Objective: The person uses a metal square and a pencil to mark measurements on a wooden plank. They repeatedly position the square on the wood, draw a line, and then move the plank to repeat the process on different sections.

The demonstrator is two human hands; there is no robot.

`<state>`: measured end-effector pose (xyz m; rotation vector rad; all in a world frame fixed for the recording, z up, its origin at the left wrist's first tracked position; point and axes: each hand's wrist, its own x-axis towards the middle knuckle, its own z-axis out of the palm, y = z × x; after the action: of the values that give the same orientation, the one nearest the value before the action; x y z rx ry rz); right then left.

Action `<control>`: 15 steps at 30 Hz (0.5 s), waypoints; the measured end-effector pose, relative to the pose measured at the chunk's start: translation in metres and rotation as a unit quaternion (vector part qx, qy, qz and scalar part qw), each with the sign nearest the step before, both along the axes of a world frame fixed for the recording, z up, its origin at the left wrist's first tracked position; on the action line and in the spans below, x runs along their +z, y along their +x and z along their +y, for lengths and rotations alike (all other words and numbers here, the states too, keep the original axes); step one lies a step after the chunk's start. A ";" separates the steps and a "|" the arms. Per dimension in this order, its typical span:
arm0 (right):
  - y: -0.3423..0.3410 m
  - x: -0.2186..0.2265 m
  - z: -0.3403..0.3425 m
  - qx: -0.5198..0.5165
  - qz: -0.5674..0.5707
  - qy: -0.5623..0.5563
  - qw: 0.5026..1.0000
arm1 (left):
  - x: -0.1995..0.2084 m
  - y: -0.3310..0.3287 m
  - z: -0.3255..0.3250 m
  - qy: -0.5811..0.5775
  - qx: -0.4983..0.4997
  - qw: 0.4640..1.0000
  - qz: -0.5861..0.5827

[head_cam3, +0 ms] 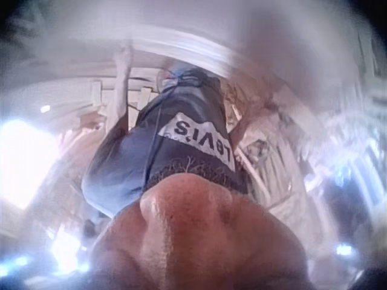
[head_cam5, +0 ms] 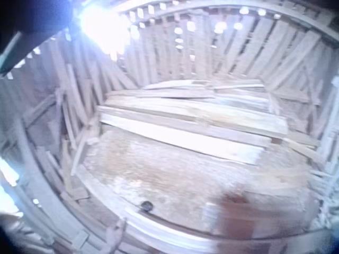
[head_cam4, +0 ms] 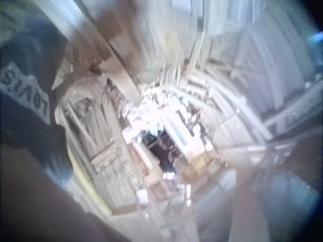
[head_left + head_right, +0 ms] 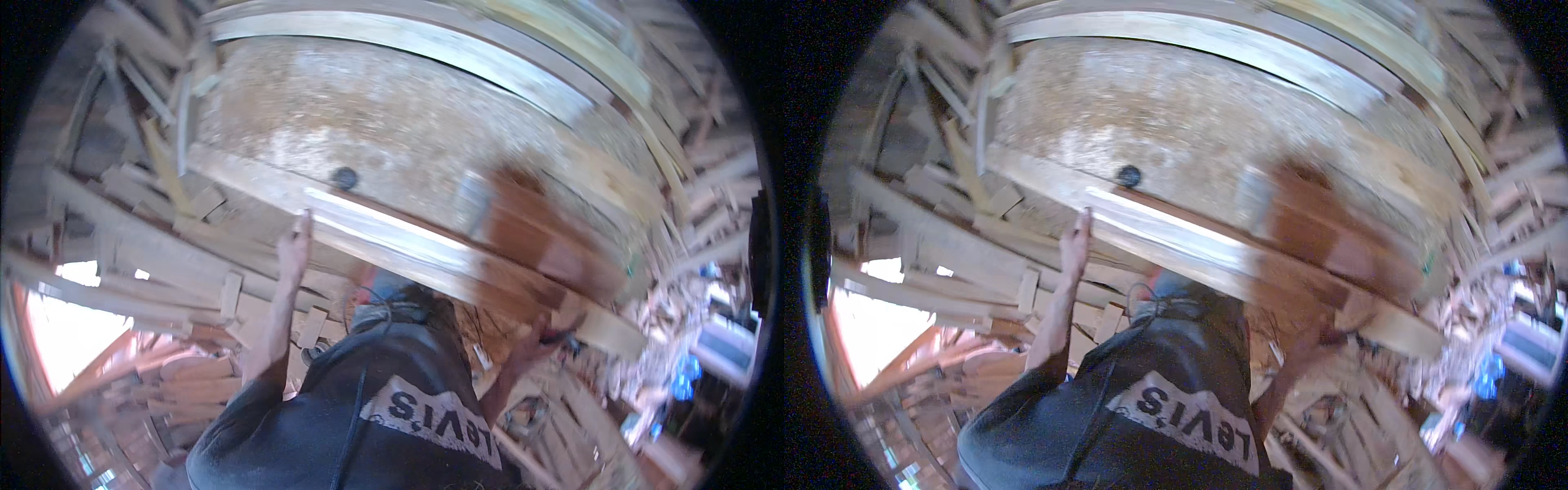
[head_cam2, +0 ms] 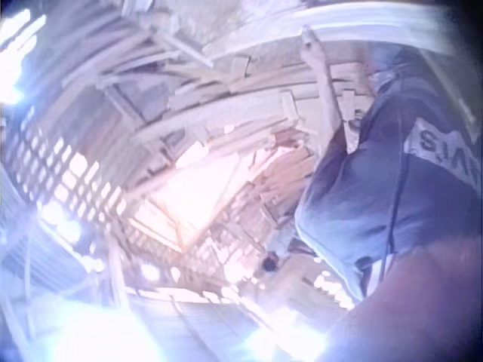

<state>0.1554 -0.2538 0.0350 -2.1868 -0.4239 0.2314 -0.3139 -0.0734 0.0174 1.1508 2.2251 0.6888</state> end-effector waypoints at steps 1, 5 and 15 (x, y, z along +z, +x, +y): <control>0.000 0.000 -0.004 0.002 0.013 -0.032 0.999 | 0.001 -0.003 0.001 -0.018 0.015 1.000 0.008; 0.000 -0.017 -0.015 0.026 -0.019 0.016 0.999 | 0.011 -0.001 -0.018 0.048 0.040 0.998 0.015; 0.062 0.154 0.009 -0.042 -0.307 -0.134 0.941 | 0.176 0.018 0.044 -0.089 -0.124 0.987 0.045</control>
<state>0.2172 -0.2452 0.1893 -2.5162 -0.6672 -0.4851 -0.2958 -0.0296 0.1939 1.3591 2.1170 0.3347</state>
